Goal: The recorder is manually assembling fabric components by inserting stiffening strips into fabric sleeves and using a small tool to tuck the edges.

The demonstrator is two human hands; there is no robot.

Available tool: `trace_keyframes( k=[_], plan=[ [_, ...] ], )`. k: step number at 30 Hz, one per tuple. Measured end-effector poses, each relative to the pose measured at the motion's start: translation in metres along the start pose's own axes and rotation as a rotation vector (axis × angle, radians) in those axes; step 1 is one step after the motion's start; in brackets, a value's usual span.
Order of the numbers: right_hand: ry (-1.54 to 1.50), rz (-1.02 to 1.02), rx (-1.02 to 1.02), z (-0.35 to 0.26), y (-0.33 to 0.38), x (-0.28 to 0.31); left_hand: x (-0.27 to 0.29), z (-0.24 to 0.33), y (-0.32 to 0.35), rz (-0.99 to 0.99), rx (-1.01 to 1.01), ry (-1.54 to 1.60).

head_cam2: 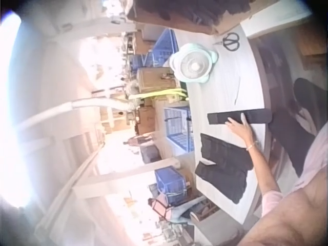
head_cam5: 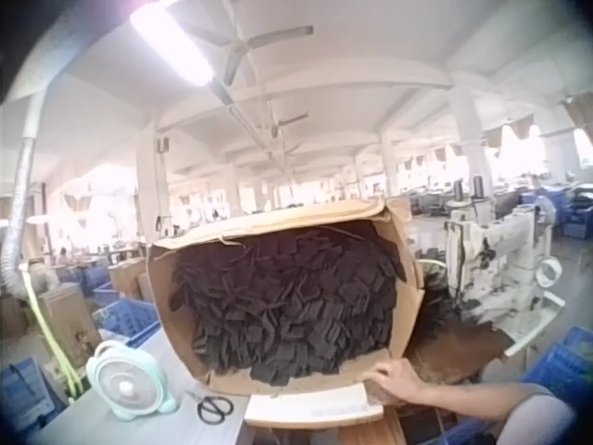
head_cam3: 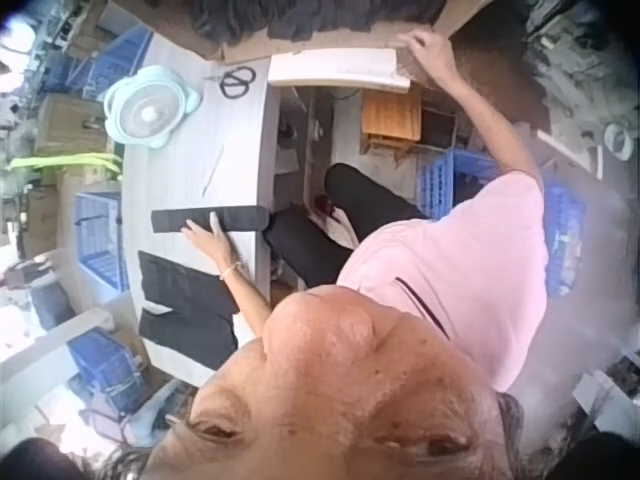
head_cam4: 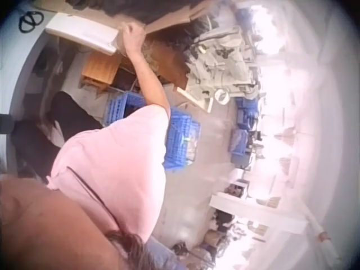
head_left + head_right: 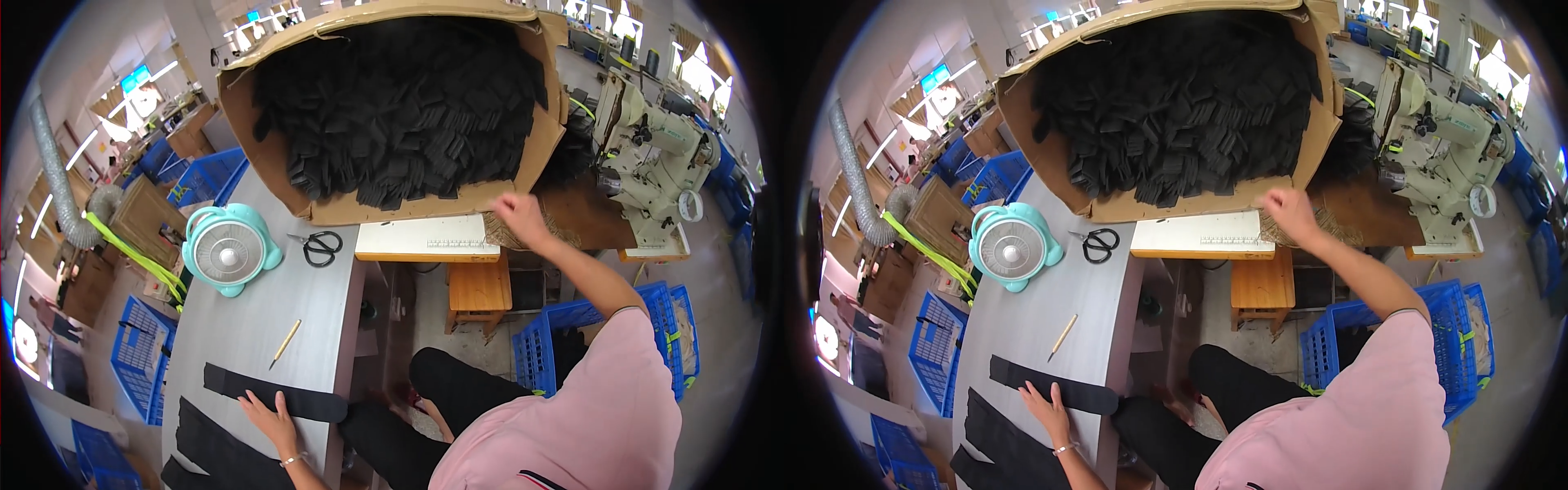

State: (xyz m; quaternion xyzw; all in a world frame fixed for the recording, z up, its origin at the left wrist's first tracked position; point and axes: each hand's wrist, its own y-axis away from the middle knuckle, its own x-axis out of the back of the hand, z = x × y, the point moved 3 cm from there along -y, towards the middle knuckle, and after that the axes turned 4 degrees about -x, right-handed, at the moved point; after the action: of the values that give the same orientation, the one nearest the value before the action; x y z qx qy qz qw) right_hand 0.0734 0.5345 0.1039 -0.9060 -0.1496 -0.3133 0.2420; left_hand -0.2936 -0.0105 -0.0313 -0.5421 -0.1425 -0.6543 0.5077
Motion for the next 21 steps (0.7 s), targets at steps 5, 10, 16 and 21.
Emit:
trace_keyframes(
  k=[5, 10, 16, 21],
  plan=[
    [-0.074, 0.369, 0.303, -0.031, -0.087, 0.058, 0.002, 0.029, 0.051, -0.03, 0.087, -0.059],
    [0.197, 0.69, 0.597, -0.063, -0.171, 0.103, 0.003, 0.037, 0.061, 0.081, 0.14, -0.066],
    [0.32, 0.652, 0.387, -0.063, -0.268, 0.112, 0.003, 0.038, 0.061, 0.123, 0.115, -0.077],
    [0.517, 0.587, 0.085, -0.034, -0.319, 0.105, 0.003, 0.042, 0.06, 0.121, 0.133, -0.087]
  ],
)
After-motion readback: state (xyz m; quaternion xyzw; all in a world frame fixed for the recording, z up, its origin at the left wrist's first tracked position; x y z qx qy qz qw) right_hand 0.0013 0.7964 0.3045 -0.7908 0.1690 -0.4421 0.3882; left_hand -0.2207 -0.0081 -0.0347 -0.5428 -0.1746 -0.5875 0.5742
